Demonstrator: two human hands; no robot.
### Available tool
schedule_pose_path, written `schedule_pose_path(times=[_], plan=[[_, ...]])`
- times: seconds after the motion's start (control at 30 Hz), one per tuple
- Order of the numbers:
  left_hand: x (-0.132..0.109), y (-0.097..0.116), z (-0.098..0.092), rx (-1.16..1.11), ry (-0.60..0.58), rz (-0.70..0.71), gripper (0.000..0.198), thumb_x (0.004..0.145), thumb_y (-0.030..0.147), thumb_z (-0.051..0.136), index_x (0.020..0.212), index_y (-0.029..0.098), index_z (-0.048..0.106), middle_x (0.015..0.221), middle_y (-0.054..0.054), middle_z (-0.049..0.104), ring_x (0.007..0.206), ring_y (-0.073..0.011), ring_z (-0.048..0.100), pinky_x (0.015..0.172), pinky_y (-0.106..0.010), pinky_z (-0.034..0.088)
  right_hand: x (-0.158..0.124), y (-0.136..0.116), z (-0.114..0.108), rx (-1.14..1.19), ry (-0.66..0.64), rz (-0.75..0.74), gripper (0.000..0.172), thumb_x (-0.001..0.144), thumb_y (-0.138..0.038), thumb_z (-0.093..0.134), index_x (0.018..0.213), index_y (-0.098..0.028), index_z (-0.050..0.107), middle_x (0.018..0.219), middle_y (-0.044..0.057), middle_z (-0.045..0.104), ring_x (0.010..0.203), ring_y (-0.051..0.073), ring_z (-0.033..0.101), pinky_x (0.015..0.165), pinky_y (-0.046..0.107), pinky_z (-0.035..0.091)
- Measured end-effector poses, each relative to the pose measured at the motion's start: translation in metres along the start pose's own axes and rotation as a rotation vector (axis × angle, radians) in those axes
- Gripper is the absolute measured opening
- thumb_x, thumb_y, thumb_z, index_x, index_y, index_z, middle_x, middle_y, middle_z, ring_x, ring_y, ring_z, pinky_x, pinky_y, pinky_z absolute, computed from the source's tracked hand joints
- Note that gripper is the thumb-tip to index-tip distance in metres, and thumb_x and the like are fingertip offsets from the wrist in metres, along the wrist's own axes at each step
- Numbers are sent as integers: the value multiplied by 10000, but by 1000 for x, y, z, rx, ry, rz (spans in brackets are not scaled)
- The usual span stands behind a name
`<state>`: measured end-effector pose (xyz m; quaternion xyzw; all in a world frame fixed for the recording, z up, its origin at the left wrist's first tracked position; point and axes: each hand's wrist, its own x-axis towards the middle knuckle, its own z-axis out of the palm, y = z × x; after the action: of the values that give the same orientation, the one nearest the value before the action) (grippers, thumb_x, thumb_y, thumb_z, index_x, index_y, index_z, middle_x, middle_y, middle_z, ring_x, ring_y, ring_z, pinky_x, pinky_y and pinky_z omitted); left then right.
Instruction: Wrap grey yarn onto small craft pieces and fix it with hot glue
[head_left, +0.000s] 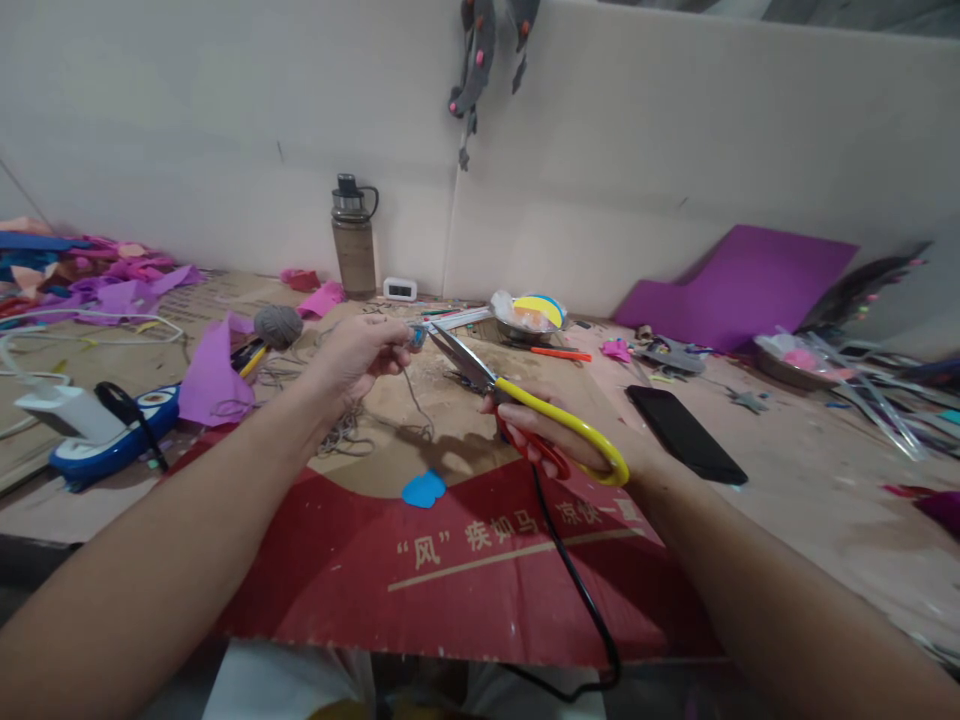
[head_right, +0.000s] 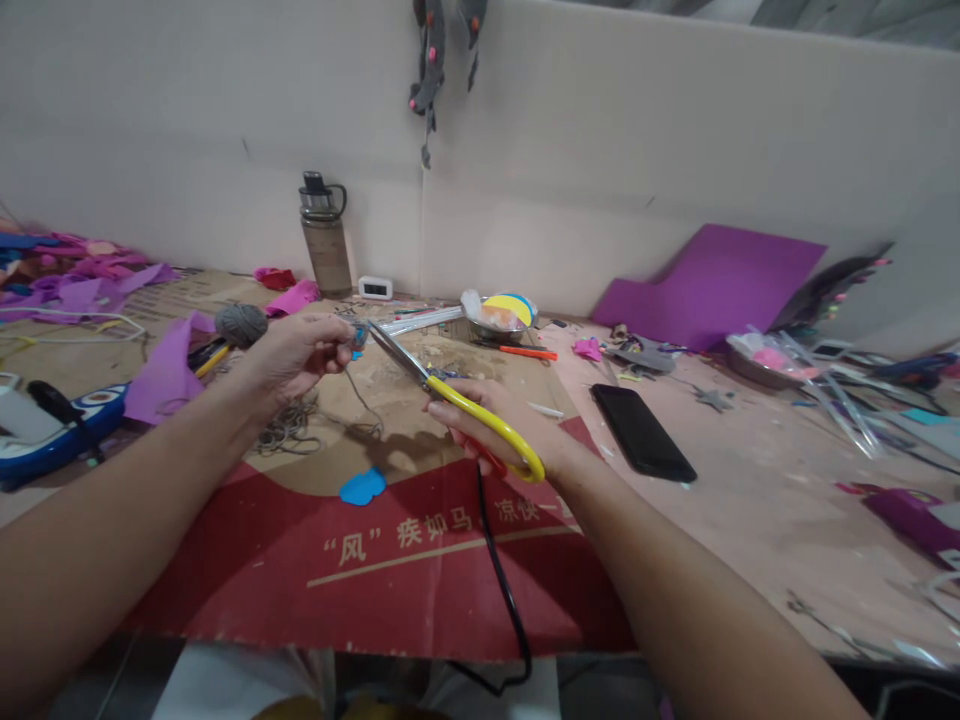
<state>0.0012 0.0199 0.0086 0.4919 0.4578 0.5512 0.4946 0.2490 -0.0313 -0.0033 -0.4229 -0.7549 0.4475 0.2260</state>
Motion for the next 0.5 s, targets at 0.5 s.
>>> schedule_pose_path(times=[0.5], plan=[[-4, 2, 0, 125, -38, 105, 115, 649, 119, 619, 549, 157, 576, 453, -17, 558, 390, -78, 484, 392, -192, 318, -1, -1, 1, -12, 15, 11, 410, 873, -583, 505, 995, -203, 601, 655, -22, 547, 463, 84, 502, 362, 197, 391]])
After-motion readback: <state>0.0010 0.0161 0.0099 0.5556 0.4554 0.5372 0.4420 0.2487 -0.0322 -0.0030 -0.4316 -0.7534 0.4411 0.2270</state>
